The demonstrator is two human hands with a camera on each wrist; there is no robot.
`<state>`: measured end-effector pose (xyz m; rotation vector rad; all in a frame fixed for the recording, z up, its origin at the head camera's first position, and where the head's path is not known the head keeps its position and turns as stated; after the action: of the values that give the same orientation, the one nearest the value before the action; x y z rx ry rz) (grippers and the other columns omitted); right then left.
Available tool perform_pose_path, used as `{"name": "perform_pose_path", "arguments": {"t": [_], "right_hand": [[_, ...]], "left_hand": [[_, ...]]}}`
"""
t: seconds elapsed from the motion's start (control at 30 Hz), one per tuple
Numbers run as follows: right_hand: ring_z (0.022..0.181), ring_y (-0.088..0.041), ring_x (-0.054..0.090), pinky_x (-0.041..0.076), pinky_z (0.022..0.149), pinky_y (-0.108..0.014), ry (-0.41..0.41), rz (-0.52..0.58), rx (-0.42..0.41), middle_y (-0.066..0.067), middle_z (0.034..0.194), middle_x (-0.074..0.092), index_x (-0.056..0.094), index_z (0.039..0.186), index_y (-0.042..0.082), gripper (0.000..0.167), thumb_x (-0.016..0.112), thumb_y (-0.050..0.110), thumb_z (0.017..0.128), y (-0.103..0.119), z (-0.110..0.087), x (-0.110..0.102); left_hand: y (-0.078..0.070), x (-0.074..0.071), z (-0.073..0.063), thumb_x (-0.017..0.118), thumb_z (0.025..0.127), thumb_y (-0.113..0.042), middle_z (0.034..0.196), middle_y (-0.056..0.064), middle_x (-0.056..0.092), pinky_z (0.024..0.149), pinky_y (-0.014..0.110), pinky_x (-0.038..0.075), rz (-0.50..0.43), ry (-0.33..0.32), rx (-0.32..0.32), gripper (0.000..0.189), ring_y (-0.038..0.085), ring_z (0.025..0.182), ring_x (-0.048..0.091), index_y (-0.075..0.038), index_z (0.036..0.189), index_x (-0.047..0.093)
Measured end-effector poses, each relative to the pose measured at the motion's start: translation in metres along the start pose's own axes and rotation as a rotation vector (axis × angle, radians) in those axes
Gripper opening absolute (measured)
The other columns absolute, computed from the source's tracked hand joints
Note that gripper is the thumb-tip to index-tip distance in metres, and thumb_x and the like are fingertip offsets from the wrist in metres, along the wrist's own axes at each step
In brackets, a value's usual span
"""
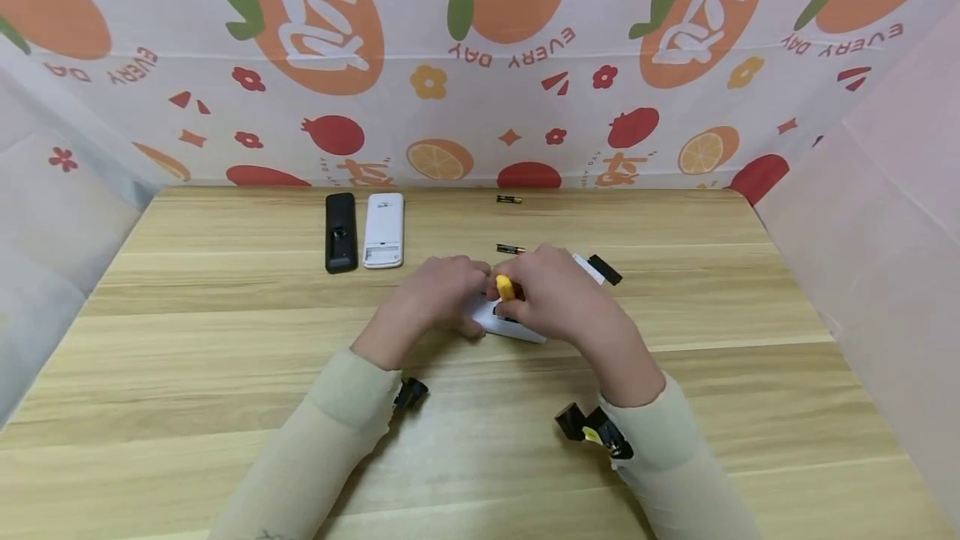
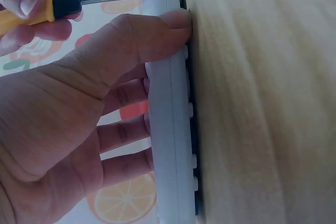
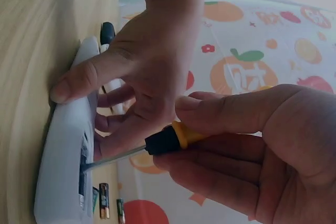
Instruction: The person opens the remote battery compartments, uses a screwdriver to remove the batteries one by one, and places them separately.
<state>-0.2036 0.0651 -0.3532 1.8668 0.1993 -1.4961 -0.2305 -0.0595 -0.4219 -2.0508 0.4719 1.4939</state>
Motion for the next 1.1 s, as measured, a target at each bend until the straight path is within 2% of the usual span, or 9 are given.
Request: {"name": "perform_pose_path", "arguments": {"t": [0.17,0.3,0.4,0.53,0.63,0.83,0.97,1.1], "right_hand": [[0.084,-0.017,0.059,0.050,0.078,-0.034,-0.020,0.106,0.047,0.007,0.088,0.069,0.076,0.091,0.020,0.010,0.081,0.017,0.084,-0.019,-0.006,-0.006],[0.087,-0.018,0.062,0.052,0.079,-0.035,-0.021,0.169,0.037,0.005,0.095,0.072,0.078,0.092,0.019,0.011,0.083,0.016,0.082,-0.031,-0.009,-0.011],[0.087,-0.017,0.062,0.052,0.077,-0.034,-0.036,0.203,0.022,0.006,0.094,0.072,0.077,0.091,0.021,0.011,0.083,0.016,0.082,-0.038,-0.008,-0.012],[0.083,-0.017,0.062,0.053,0.074,-0.033,-0.068,0.243,0.001,0.007,0.089,0.072,0.078,0.089,0.018,0.011,0.084,0.014,0.081,-0.044,-0.008,-0.014],[0.080,-0.017,0.062,0.053,0.072,-0.034,-0.073,0.252,-0.019,0.007,0.088,0.072,0.078,0.089,0.016,0.012,0.084,0.013,0.080,-0.044,-0.009,-0.016],[0.083,-0.015,0.063,0.053,0.075,-0.033,-0.049,0.234,-0.035,0.009,0.089,0.073,0.078,0.086,0.022,0.014,0.084,0.012,0.079,-0.041,-0.008,-0.015],[0.083,-0.016,0.063,0.053,0.075,-0.034,-0.044,0.229,-0.035,0.008,0.089,0.073,0.078,0.086,0.020,0.013,0.084,0.011,0.080,-0.040,-0.008,-0.015],[0.083,-0.020,0.061,0.052,0.074,-0.035,-0.057,0.287,-0.008,0.004,0.089,0.071,0.076,0.090,0.017,0.011,0.082,0.012,0.082,-0.046,-0.004,-0.012]], "left_hand": [[-0.004,0.004,0.002,0.081,0.080,-0.043,0.106,-0.006,0.064,0.080,0.038,0.050,-0.011,0.030,0.020,0.047,0.014,0.088,0.055,-0.022,0.121,0.072],[-0.004,0.006,0.003,0.076,0.084,-0.046,0.106,-0.005,0.064,0.080,0.037,0.049,-0.029,0.048,0.020,0.044,0.015,0.086,0.055,-0.019,0.118,0.072],[-0.004,0.007,0.004,0.074,0.086,-0.046,0.108,-0.004,0.065,0.080,0.039,0.050,-0.033,0.049,0.026,0.043,0.015,0.087,0.056,-0.018,0.118,0.072],[-0.003,0.007,0.004,0.072,0.087,-0.044,0.110,-0.003,0.065,0.080,0.038,0.050,-0.042,0.046,0.033,0.040,0.015,0.087,0.056,-0.018,0.116,0.072],[-0.003,0.006,0.004,0.071,0.086,-0.042,0.107,-0.003,0.065,0.078,0.037,0.049,-0.050,0.040,0.035,0.035,0.016,0.085,0.056,-0.018,0.112,0.073],[-0.003,0.005,0.002,0.070,0.087,-0.040,0.105,-0.003,0.064,0.076,0.036,0.048,-0.060,0.029,0.030,0.031,0.016,0.083,0.056,-0.018,0.108,0.073],[-0.002,0.005,0.002,0.071,0.088,-0.041,0.106,-0.003,0.064,0.078,0.036,0.049,-0.060,0.027,0.033,0.032,0.016,0.084,0.056,-0.017,0.109,0.073],[-0.002,0.005,0.001,0.074,0.087,-0.042,0.108,-0.003,0.064,0.082,0.037,0.049,-0.061,0.036,0.032,0.038,0.016,0.087,0.056,-0.016,0.115,0.072]]}}
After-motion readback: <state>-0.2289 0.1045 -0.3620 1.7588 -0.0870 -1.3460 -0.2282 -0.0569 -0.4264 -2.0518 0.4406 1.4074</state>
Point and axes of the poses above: each hand's wrist, its own z-axis towards the middle knuckle, its own x-axis out of the palm, y = z × x, the point moved 5 cm from there along z, towards the middle knuckle
